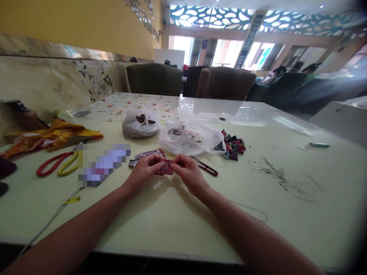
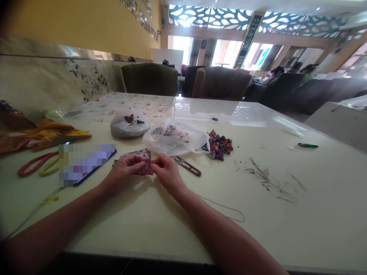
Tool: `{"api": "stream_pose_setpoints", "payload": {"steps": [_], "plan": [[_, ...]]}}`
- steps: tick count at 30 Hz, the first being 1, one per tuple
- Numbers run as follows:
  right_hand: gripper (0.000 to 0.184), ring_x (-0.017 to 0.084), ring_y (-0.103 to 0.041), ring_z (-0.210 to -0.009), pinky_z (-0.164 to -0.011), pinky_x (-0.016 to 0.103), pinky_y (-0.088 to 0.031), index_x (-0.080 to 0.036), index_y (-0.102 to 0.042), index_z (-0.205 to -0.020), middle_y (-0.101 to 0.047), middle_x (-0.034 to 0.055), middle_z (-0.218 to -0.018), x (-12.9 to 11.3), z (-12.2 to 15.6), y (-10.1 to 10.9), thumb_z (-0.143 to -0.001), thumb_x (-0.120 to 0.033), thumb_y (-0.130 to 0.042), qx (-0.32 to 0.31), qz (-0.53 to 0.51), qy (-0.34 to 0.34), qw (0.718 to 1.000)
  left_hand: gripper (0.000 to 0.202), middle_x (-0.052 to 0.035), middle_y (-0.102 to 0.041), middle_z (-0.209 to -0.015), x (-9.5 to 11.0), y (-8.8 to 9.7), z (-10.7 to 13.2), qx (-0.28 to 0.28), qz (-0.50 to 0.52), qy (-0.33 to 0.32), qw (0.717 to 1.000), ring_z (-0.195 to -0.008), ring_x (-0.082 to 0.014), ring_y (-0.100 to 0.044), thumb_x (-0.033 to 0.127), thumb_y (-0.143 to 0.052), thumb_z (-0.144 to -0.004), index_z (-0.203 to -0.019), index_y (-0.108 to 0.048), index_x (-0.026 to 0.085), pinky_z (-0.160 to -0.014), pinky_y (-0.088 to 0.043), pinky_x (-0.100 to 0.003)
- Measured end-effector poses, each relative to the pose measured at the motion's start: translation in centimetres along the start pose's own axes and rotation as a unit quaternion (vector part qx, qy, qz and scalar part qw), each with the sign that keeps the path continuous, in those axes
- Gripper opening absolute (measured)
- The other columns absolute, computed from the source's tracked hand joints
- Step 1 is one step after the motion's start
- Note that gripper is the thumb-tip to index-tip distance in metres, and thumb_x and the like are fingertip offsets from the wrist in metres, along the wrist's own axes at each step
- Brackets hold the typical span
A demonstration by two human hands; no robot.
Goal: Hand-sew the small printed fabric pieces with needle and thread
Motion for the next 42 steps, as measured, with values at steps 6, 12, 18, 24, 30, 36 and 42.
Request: {"api": "stream_pose_setpoints", "payload": {"steps": [6,12,18,24,30,36,42], "plan": [[0.018,0.012,-0.047,-0.061,-0.059,0.025,-0.037,-0.02,-0.053,-0.064,-0.054,-0.0031,-0.063,0.1,-0.1,0.0,-0.073,-0.027,-0.066,0.002,0.004,-0.001,1.0,0.023,0.0007,-0.065,-0.071,0.7,0.0,0.2,0.01,-0.033,-0.018,0.999,-0.065,-0.0125,-0.06,0.037,-0.076,-0.074,-0.078,-0.065,0.017,-0.065,-0.05,-0.026],[0.024,0.012,-0.052,-0.065,-0.063,0.025,-0.041,-0.022,-0.057,-0.09,-0.056,-0.0051,-0.069,0.4,-0.2,-0.2,-0.069,-0.02,-0.068,-0.003,-0.091,0.004,0.996,0.023,0.0011,-0.064,-0.073,0.2,0.3,0.0,0.015,-0.036,-0.018,0.999,-0.061,-0.0116,-0.057,0.038,-0.075,-0.075,-0.079,-0.066,0.018,-0.06,-0.05,-0.025],[0.01,0.013,-0.057,-0.067,-0.068,0.027,-0.044,-0.017,-0.066,-0.076,-0.066,-0.0004,-0.071,1.1,-0.3,-0.7,-0.069,-0.024,-0.07,-0.025,-0.116,-0.049,0.992,0.018,0.002,-0.064,-0.067,0.8,0.4,0.1,0.038,-0.057,-0.039,0.997,-0.05,-0.0069,-0.045,0.035,-0.075,-0.075,-0.076,-0.069,0.018,-0.046,-0.035,-0.02],[0.007,0.011,-0.055,-0.061,-0.062,0.025,-0.041,-0.018,-0.065,-0.069,-0.065,-0.0019,-0.063,0.6,-0.1,-0.3,-0.069,-0.023,-0.069,-0.008,-0.101,-0.035,0.994,0.022,0.004,-0.061,-0.059,0.0,0.3,0.3,0.033,-0.023,-0.002,0.999,-0.045,-0.0066,-0.047,0.037,-0.074,-0.078,-0.08,-0.064,0.018,-0.044,-0.037,-0.019],[0.01,0.011,-0.054,-0.061,-0.061,0.025,-0.04,-0.016,-0.063,-0.068,-0.064,-0.0015,-0.062,0.3,-0.2,-0.3,-0.071,-0.024,-0.068,-0.019,-0.082,-0.022,0.996,0.026,-0.0033,-0.073,-0.082,-0.4,0.0,0.1,0.004,-0.008,0.013,1.0,-0.079,-0.0178,-0.071,0.039,-0.073,-0.079,-0.084,-0.062,0.016,-0.074,-0.055,-0.028],[0.008,0.013,-0.054,-0.063,-0.063,0.026,-0.041,-0.017,-0.061,-0.071,-0.063,-0.0008,-0.065,0.6,-0.3,-0.2,-0.074,-0.023,-0.065,-0.019,-0.018,0.006,1.0,0.028,-0.0069,-0.076,-0.081,0.2,-0.6,0.2,-0.015,-0.053,0.004,0.998,-0.078,-0.0204,-0.072,0.039,-0.076,-0.076,-0.088,-0.069,0.015,-0.071,-0.056,-0.029],[0.01,0.011,-0.049,-0.06,-0.059,0.024,-0.038,-0.019,-0.056,-0.077,-0.055,-0.0048,-0.065,-0.1,-0.3,0.2,-0.077,-0.024,-0.065,0.003,0.042,0.072,0.997,0.029,-0.0067,-0.076,-0.082,0.2,0.3,0.1,0.022,-0.057,-0.009,0.998,-0.078,-0.0194,-0.072,0.041,-0.075,-0.077,-0.087,-0.071,0.014,-0.073,-0.057,-0.029]]}}
Point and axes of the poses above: each hand's wrist, its own z-axis away from the middle knuckle, its own y-axis out of the back of the hand, x = y × z, the point moved 8 cm from there along -z, towards the middle knuckle
